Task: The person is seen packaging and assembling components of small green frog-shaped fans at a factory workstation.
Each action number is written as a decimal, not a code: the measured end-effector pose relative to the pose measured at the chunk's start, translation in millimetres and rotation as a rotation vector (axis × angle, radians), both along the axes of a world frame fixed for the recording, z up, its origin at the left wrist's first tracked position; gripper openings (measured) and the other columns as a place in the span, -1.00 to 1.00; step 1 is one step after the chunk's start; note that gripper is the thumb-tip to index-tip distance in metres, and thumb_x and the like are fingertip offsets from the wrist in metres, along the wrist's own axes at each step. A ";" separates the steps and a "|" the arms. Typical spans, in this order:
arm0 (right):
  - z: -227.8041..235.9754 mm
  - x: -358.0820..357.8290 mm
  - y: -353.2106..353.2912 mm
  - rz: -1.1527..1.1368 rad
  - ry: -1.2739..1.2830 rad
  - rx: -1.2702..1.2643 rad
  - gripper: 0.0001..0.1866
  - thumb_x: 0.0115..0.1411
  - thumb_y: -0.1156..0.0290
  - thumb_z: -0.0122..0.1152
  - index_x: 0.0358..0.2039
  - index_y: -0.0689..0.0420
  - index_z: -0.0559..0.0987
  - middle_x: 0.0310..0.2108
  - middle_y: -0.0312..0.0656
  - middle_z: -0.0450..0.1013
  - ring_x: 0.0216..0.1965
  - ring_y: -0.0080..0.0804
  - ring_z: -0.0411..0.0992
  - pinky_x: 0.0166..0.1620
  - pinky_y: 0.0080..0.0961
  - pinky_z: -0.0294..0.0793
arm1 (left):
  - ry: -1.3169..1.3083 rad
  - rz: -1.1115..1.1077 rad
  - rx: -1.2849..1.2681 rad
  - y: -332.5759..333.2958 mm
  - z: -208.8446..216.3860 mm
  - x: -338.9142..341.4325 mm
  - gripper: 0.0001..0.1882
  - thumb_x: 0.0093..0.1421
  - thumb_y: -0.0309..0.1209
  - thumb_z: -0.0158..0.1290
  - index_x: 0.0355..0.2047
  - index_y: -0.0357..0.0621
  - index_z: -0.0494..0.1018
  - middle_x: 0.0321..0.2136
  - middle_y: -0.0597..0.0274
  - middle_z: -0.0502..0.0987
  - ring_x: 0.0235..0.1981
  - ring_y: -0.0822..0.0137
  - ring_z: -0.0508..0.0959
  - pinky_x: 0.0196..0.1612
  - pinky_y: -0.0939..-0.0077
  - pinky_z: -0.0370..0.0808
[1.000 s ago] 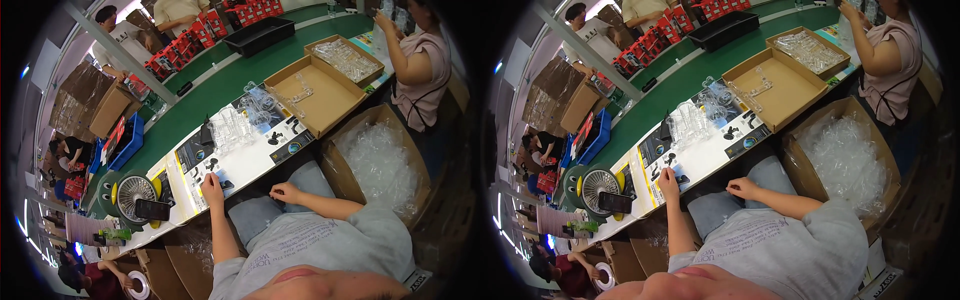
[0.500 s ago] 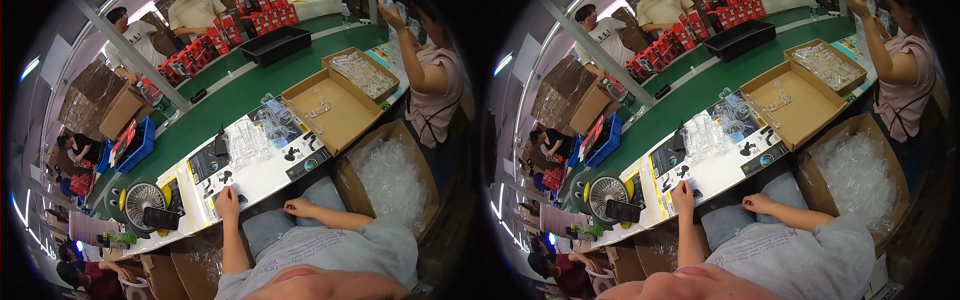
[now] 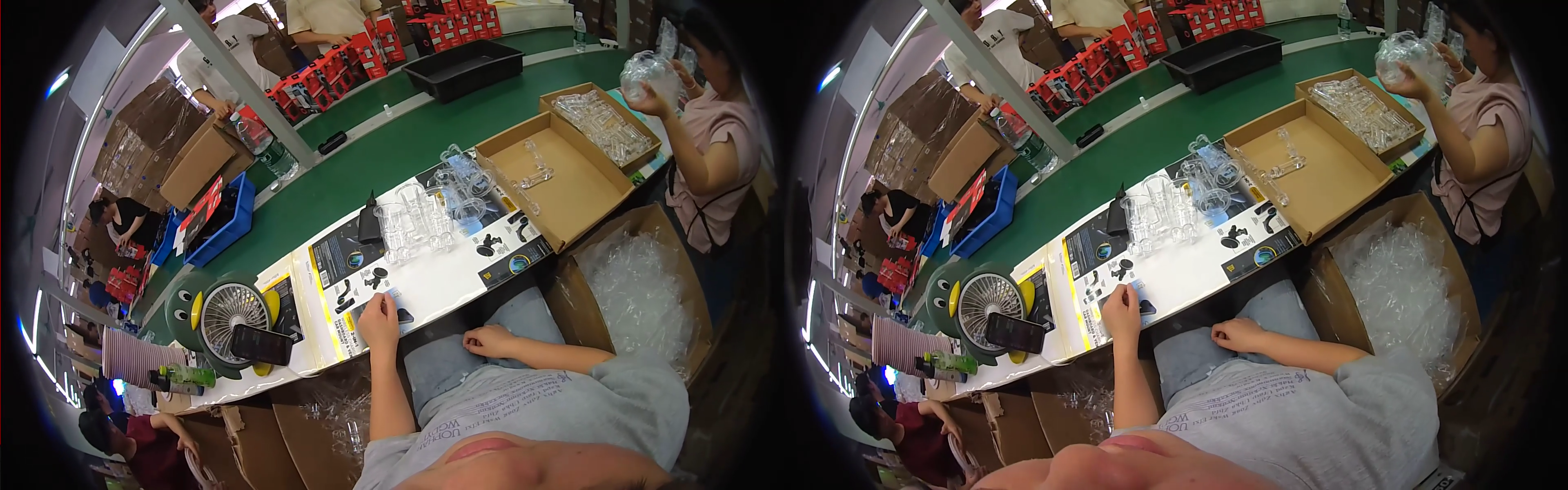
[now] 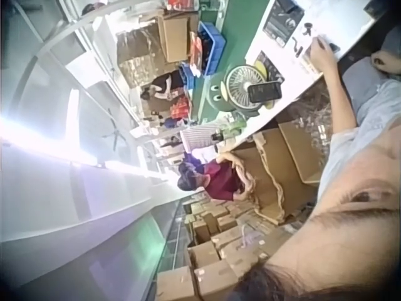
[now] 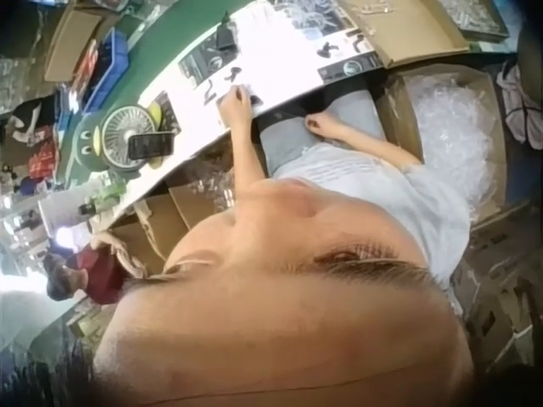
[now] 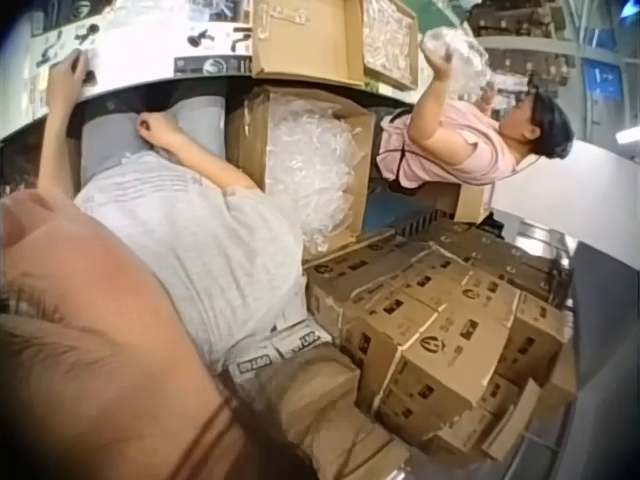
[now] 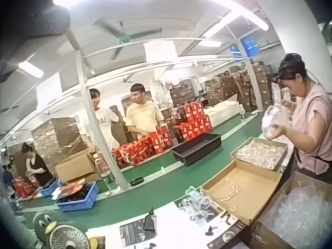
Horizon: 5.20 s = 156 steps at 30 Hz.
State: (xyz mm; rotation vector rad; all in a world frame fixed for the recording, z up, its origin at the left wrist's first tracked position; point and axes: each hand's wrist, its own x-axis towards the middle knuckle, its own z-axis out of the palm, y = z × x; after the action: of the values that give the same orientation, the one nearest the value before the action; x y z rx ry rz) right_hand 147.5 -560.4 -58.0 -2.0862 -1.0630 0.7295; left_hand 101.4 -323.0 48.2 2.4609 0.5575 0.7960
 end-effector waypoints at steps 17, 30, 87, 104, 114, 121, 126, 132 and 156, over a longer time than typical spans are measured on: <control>7.6 -12.7 0.2 0.052 -0.106 0.004 -0.83 0.06 0.25 0.06 -0.36 0.00 0.52 -0.44 -0.28 0.51 -0.40 -0.30 0.49 -0.34 -0.36 0.45 | -0.029 -0.015 -0.019 -0.1 -2.5 2.2 -0.75 0.16 -0.34 -0.03 -0.61 -0.20 0.36 -0.74 0.15 0.37 -0.71 0.18 0.39 -0.61 0.36 0.28; 10.0 -6.9 -1.8 0.042 -0.080 0.019 -0.80 0.08 0.19 0.05 -0.36 -0.01 0.53 -0.43 -0.29 0.51 -0.40 -0.29 0.49 -0.35 -0.35 0.43 | 0.005 0.032 -0.007 -1.2 -1.9 2.3 -0.74 0.16 -0.34 -0.03 -0.63 -0.21 0.34 -0.72 0.12 0.39 -0.68 0.13 0.41 -0.60 0.33 0.29; -31.0 27.8 -7.5 -0.078 0.000 -0.048 -0.76 0.05 0.16 0.09 -0.36 -0.01 0.57 -0.48 -0.31 0.53 -0.41 -0.33 0.50 -0.35 -0.39 0.45 | -0.001 0.023 0.036 -5.5 0.1 6.3 -0.74 0.15 -0.36 -0.02 -0.64 -0.20 0.33 -0.74 0.13 0.35 -0.71 0.18 0.38 -0.61 0.36 0.27; -32.2 30.6 -7.3 -0.122 -0.015 -0.061 -0.69 0.07 0.09 0.12 -0.35 0.05 0.60 -0.50 -0.20 0.53 -0.45 -0.24 0.50 -0.35 -0.36 0.47 | 0.028 0.040 0.067 -3.9 -0.4 1.4 -0.78 0.13 -0.33 -0.01 -0.59 -0.17 0.39 -0.70 0.15 0.42 -0.67 0.14 0.43 -0.59 0.32 0.32; -33.4 32.3 -6.2 -0.122 -0.009 -0.061 -0.68 0.07 0.06 0.10 -0.33 0.01 0.59 -0.49 -0.21 0.53 -0.42 -0.23 0.50 -0.34 -0.35 0.47 | 0.026 0.034 0.056 -5.8 1.6 2.8 -0.78 0.14 -0.34 -0.02 -0.59 -0.18 0.38 -0.71 0.15 0.41 -0.68 0.15 0.42 -0.60 0.32 0.30; -35.6 33.9 -3.2 -0.109 -0.011 -0.081 -0.68 0.07 0.05 0.09 -0.34 0.00 0.59 -0.48 -0.23 0.53 -0.42 -0.24 0.50 -0.34 -0.35 0.47 | 0.028 0.030 0.062 -5.1 2.0 3.8 -0.78 0.13 -0.35 -0.01 -0.60 -0.18 0.38 -0.71 0.16 0.40 -0.68 0.16 0.42 -0.60 0.33 0.30; -36.1 33.7 -3.3 -0.120 -0.014 -0.079 -0.69 0.07 0.05 0.09 -0.34 -0.01 0.59 -0.49 -0.24 0.53 -0.43 -0.25 0.50 -0.35 -0.35 0.47 | 0.041 0.024 0.064 -5.4 2.6 3.9 -0.79 0.13 -0.37 -0.01 -0.60 -0.18 0.38 -0.72 0.15 0.39 -0.69 0.15 0.41 -0.60 0.33 0.30; -34.5 33.1 -4.0 -0.120 -0.013 -0.093 -0.71 0.07 0.09 0.10 -0.34 -0.01 0.59 -0.49 -0.25 0.53 -0.43 -0.27 0.50 -0.35 -0.37 0.47 | 0.041 0.017 0.024 -5.9 3.6 3.0 -0.77 0.14 -0.35 -0.01 -0.58 -0.24 0.37 -0.70 0.09 0.40 -0.70 0.16 0.39 -0.59 0.37 0.29; -41.5 35.4 -8.2 -0.128 0.007 -0.026 -0.71 0.05 0.10 0.13 -0.36 0.03 0.59 -0.49 -0.18 0.52 -0.43 -0.21 0.49 -0.35 -0.34 0.46 | 0.033 0.028 0.073 -7.0 3.6 5.5 -0.78 0.13 -0.38 -0.01 -0.61 -0.19 0.37 -0.72 0.14 0.39 -0.69 0.14 0.40 -0.61 0.33 0.28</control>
State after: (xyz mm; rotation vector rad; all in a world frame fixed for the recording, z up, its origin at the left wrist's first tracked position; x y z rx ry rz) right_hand 182.9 -568.6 -99.5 -2.1495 -0.9111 0.6902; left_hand 106.9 -330.1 51.7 2.5420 0.5859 0.8020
